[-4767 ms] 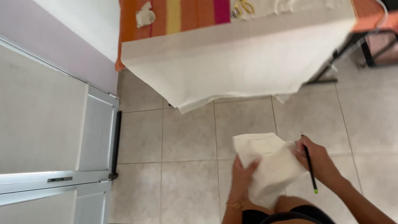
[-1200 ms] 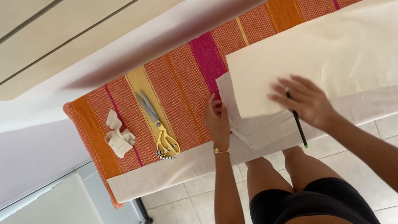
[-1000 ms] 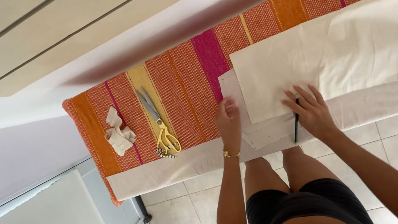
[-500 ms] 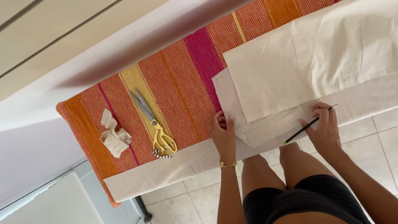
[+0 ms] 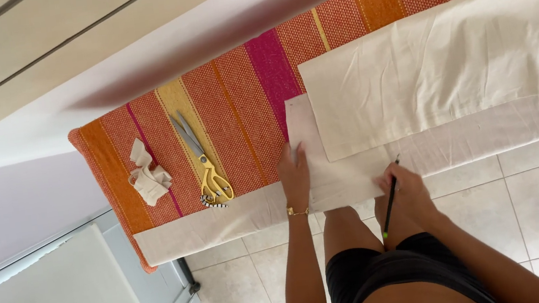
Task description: Marking patterns on fabric pieces with a pencil and cutting them out using scissors.
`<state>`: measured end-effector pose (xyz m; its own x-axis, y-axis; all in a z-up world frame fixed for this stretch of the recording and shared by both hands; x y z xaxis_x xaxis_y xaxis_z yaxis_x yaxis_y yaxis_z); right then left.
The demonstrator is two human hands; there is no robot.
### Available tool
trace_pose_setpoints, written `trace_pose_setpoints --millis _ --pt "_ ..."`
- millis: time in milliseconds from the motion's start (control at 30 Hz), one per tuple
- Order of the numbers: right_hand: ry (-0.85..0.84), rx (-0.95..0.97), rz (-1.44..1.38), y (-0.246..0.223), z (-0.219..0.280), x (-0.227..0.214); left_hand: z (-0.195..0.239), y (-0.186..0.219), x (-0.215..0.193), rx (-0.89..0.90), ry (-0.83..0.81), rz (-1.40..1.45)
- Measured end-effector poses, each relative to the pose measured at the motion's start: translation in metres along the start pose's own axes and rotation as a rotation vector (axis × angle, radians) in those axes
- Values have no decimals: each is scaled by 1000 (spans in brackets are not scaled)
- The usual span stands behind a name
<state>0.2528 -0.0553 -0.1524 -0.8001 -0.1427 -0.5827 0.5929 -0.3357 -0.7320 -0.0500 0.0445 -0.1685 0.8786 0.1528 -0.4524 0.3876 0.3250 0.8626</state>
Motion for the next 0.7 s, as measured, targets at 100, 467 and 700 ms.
trace_pose_setpoints --millis 100,467,700 --pt "7 106 85 -2 16 8 4 0 -8 -40 -40 -11" --pt "40 -63 -61 -6 -49 -5 -23 36 7 -40 -48 -136" --pt "87 -120 -117 -4 -45 -11 -29 32 14 11 -44 -134"
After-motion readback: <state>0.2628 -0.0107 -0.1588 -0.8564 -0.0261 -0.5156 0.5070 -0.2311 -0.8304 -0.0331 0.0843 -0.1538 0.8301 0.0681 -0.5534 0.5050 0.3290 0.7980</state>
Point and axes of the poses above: each hand's wrist, its own z-axis away from the middle knuckle, its own x-axis out of the palm, y = z × x, the point moved 10 cm from there along -z, towards the middle knuckle, and after that the axes turned 3 degrees about -y, right-handed, at the moved point
